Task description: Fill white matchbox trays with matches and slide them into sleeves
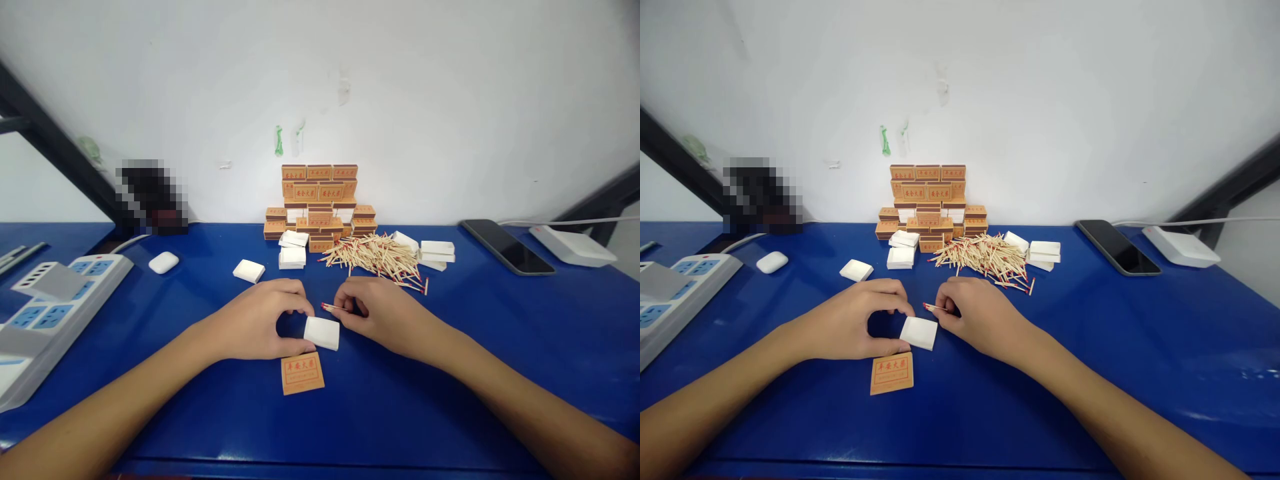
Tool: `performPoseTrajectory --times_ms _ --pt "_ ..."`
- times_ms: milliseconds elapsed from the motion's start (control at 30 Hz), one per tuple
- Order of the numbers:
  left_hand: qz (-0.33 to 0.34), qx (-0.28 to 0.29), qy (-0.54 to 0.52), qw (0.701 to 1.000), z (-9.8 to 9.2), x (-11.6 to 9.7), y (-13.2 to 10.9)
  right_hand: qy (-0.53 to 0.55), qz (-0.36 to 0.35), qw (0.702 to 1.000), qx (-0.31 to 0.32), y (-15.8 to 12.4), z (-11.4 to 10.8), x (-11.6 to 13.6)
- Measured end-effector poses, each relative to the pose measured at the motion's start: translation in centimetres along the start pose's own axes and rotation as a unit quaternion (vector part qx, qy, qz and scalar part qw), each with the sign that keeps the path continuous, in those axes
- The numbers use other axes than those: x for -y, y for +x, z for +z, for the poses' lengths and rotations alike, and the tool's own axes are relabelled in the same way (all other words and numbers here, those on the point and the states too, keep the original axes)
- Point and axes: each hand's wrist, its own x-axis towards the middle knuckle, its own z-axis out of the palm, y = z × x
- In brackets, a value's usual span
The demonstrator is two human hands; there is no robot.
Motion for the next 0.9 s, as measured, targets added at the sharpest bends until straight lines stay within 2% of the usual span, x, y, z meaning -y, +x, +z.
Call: performPoseTrajectory --times_ms 200,633,900 --pt "0.001 -0.002 0.001 1.000 0.1 0.1 -0.1 -0.029 -0.050 0.998 -0.009 -0.1 -0.2 -1.4" --pt "-0.002 0.000 0.005 1.000 0.2 0.1 0.0 -0.026 -0.051 0.998 -0.017 0.1 -0.1 -1.8" --pt "0.001 -0.002 0.001 1.000 0.1 0.0 0.0 -0.029 -0.044 0.998 -0.039 0.3 -1.4 -2.4"
